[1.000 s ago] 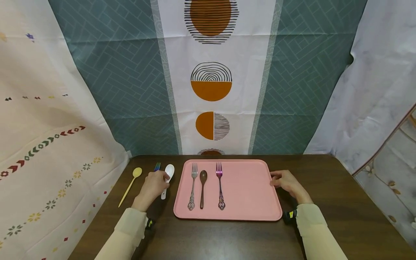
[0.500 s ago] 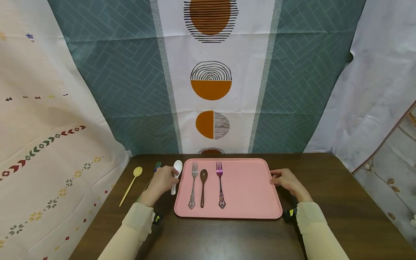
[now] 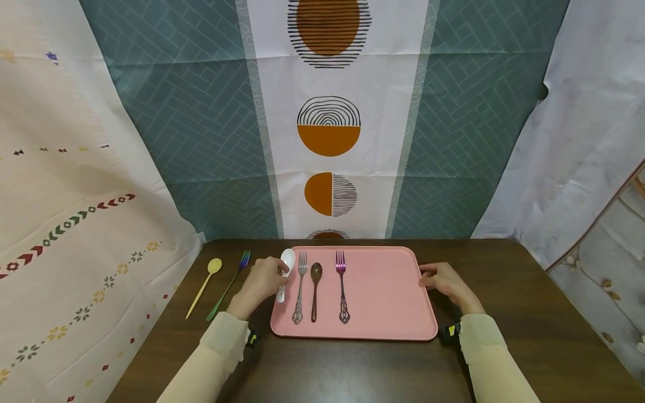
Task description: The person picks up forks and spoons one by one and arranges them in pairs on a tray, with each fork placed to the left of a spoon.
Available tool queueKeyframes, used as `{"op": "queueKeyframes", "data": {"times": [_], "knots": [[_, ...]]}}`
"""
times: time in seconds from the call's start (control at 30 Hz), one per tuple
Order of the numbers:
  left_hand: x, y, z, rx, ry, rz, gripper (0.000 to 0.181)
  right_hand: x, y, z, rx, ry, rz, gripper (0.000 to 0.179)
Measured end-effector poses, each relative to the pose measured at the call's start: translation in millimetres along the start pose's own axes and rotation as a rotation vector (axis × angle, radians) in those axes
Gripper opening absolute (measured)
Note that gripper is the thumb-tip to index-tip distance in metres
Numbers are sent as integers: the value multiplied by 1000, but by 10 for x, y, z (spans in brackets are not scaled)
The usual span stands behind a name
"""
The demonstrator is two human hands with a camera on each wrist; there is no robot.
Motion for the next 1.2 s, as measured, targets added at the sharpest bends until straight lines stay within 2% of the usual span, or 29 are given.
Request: {"op": "queueKeyframes", "data": {"times": [0.4, 0.67, 0.83, 1.07, 1.2], "knots": [[-215, 4, -231, -42, -86, 57, 15, 2, -25, -4, -16, 2, 4, 55], [-373, 49, -437, -113, -89, 88, 16, -6, -7, -22, -16, 5, 1, 55], [-469, 73, -567, -127, -71, 94, 16, 2, 4, -6, -11, 4, 1, 55], [-601, 46, -672, -132, -97, 115, 16, 12, 8, 14, -14, -5, -3, 55], [-683, 34, -717, -170, -99, 122, 15, 8, -17, -11, -23, -12, -2, 55]]}}
Point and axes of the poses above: each hand's wrist, its own y-axis towards the middle knuckle, its own x-axis out of the back of the hand, z = x × y, the point moved 8 cm from there along y, towards the middle knuckle, and after that the axes turned 15 degrees about -y, right-handed, at the moved point
